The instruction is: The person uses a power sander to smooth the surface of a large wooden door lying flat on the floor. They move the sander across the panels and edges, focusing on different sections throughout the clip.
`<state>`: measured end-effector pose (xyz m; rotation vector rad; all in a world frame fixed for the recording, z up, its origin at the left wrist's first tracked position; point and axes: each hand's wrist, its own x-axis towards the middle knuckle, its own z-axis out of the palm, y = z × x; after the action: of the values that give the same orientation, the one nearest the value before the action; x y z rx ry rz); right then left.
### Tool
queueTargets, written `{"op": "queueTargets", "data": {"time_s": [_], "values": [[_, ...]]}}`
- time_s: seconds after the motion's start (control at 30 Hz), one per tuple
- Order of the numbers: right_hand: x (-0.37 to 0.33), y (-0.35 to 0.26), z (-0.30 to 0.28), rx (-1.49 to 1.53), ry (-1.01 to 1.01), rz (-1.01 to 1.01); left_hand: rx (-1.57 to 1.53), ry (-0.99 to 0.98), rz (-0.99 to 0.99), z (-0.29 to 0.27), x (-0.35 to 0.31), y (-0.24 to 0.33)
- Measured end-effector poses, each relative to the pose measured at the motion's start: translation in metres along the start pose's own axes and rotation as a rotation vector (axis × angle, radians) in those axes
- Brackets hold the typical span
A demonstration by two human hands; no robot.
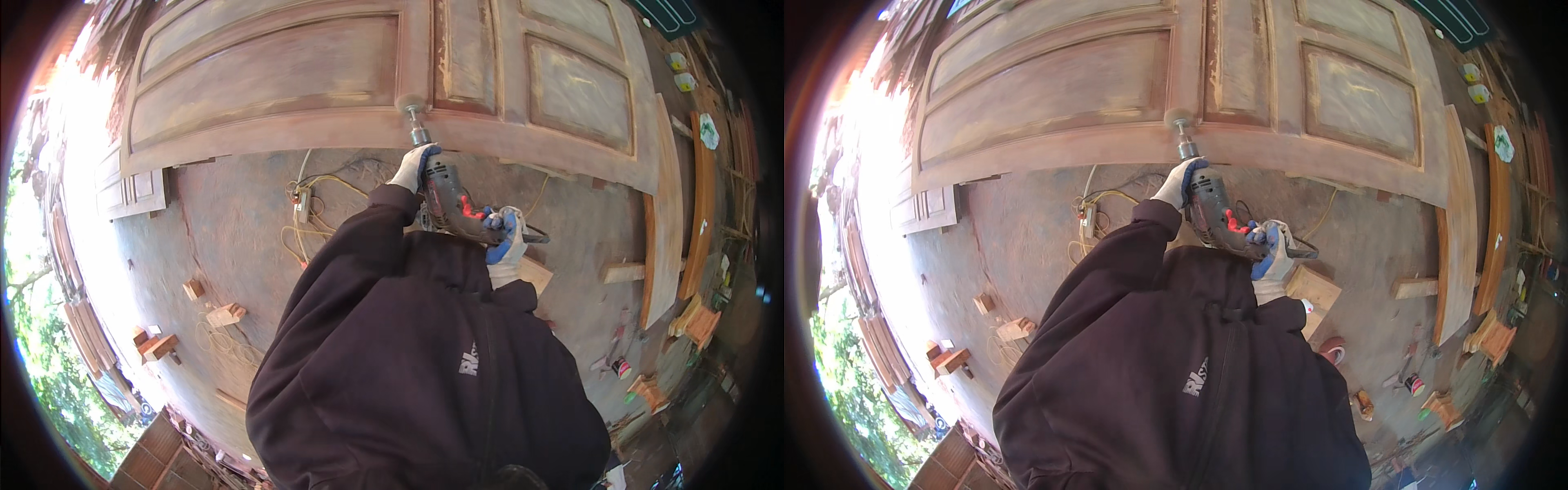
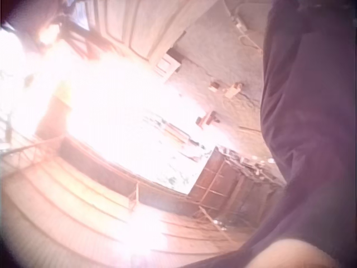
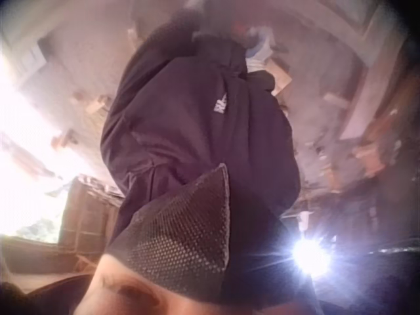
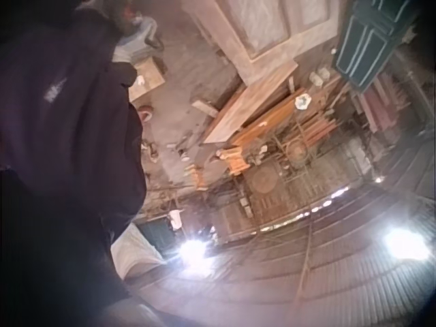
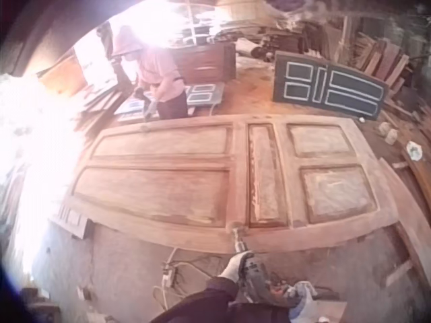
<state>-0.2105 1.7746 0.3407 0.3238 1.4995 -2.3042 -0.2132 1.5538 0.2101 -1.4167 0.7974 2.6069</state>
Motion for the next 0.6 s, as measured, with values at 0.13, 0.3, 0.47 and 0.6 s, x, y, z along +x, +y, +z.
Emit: {"op": "queueTargets", "data": {"time_s": [0.13,0.3,0.47,0.6], "values": [[-0.004,0.002,0.0,-0.003,0.032,-0.036,0.049,-0.023,0.029,0.012,-0.002,0.002],[-0.003,0.006,-0.007,0.077,0.089,-0.02,0.18,-0.059,0.061,0.021,0.002,-0.001],[-0.004,0.004,-0.006,0.03,0.068,-0.048,0.111,-0.096,0.059,0.018,0.013,-0.011],[-0.005,0.001,-0.004,0.048,0.075,0.024,0.119,-0.028,-0.042,0.013,0.004,-0.003]]}}
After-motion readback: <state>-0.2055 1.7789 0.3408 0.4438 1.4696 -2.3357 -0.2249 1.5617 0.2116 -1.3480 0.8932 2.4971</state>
